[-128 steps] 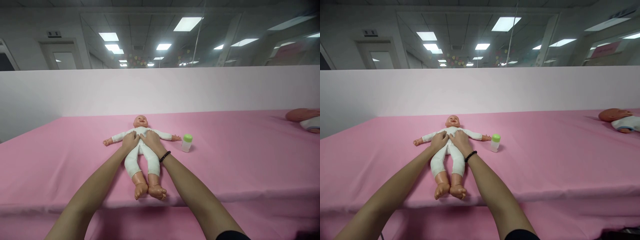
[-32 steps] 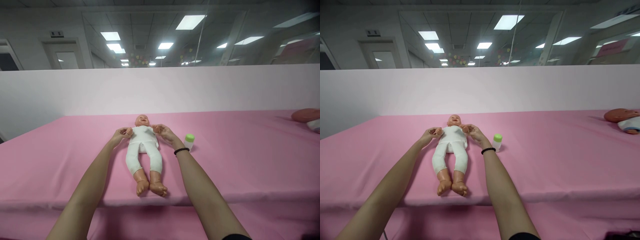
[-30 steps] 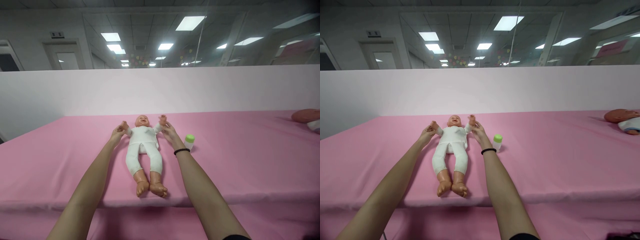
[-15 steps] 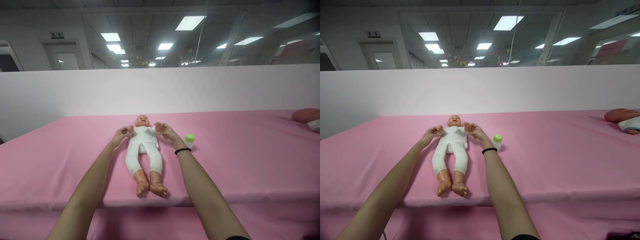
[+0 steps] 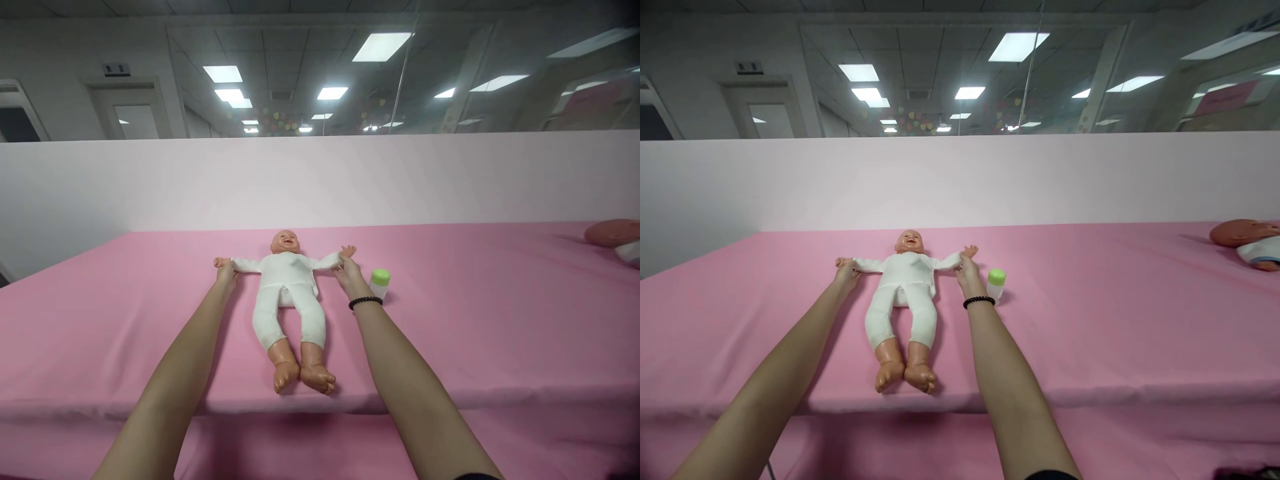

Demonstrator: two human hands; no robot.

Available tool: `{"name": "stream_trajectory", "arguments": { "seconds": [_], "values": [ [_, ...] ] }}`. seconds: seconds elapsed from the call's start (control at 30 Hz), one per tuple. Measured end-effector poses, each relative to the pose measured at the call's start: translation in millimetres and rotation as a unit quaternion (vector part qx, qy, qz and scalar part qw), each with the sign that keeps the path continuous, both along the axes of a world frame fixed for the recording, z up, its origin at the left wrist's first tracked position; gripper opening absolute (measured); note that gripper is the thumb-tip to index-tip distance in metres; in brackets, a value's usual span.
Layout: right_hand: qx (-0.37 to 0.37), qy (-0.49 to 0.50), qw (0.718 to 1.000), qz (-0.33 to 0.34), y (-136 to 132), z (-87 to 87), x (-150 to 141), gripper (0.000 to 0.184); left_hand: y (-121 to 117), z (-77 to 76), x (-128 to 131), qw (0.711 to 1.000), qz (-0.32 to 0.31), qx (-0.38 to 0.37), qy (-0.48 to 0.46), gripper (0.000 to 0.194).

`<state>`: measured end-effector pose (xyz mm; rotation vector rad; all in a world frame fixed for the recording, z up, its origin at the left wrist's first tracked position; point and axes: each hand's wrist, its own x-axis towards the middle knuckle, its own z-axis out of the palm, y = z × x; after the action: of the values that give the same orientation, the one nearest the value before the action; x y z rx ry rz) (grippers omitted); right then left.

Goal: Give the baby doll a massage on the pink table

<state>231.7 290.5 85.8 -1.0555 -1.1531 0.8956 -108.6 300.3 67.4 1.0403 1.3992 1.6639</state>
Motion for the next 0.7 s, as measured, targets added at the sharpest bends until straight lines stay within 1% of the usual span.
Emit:
{"name": "stream_trajectory", "arguments": {
  "seconds": [0.07,0.13,0.17,0.2,0.23,0.27,0.3,0.33,0.37,0.4,0.43,0.47,0.53,0.6,0.67,0.7],
  "values": [
    [-0.005,0.004,1.000,-0.006,1,-3.5,2,0.044,0,-1.2,-3,0.999,0.004,-0.005,-0.035,0.017],
    [0.003,0.009,1.000,0.000,0,-3.3,2,0.042,-3,1.6,0,0.998,-0.007,0.011,-0.065,0.023],
    [0.014,0.016,1.000,0.008,0,-1.8,1,0.039,-5,4.0,2,0.997,-0.028,0.033,-0.070,0.026],
    [0.032,0.028,0.999,0.031,-1,0.1,0,0.036,-9,6.7,6,0.994,-0.066,0.061,-0.060,0.030],
    [0.050,0.036,0.995,0.072,-3,2.2,-2,0.032,-13,9.1,10,0.988,-0.124,0.088,-0.031,0.035],
    [0.061,0.033,0.989,0.134,-4,4.2,-4,0.031,-17,11.0,15,0.975,-0.194,0.107,0.013,0.038],
    [0.061,0.015,0.976,0.206,-6,5.9,-6,0.033,-21,12.3,19,0.957,-0.258,0.116,0.065,0.041],
    [0.052,-0.012,0.960,0.276,-9,7.1,-8,0.037,-25,12.8,23,0.938,-0.307,0.113,0.112,0.042],
    [0.036,-0.041,0.942,0.332,-11,8.0,-10,0.041,-28,12.7,27,0.925,-0.337,0.104,0.146,0.044],
    [0.022,-0.063,0.928,0.366,-13,8.5,-12,0.044,-30,12.1,29,0.918,-0.348,0.097,0.161,0.045],
    [0.020,-0.066,0.922,0.382,-14,8.7,-13,0.045,-31,11.3,30,0.920,-0.343,0.099,0.158,0.046],
    [0.032,-0.046,0.924,0.378,-14,8.6,-13,0.044,-30,10.4,30,0.927,-0.329,0.109,0.143,0.045],
    [0.072,0.039,0.941,0.329,-9,7.3,-11,0.041,-25,8.5,27,0.951,-0.273,0.126,0.078,0.043],
    [0.088,0.138,0.958,0.234,2,3.4,-8,0.037,-16,6.1,20,0.978,-0.174,0.113,-0.020,0.039],
    [0.043,0.224,0.967,0.112,16,-4.3,-2,0.031,-7,2.3,10,0.988,-0.083,0.079,-0.100,0.030],
    [0.008,0.252,0.966,0.056,23,-9.5,1,0.027,-3,0.1,5,0.989,-0.055,0.064,-0.120,0.025]
  ]
}}
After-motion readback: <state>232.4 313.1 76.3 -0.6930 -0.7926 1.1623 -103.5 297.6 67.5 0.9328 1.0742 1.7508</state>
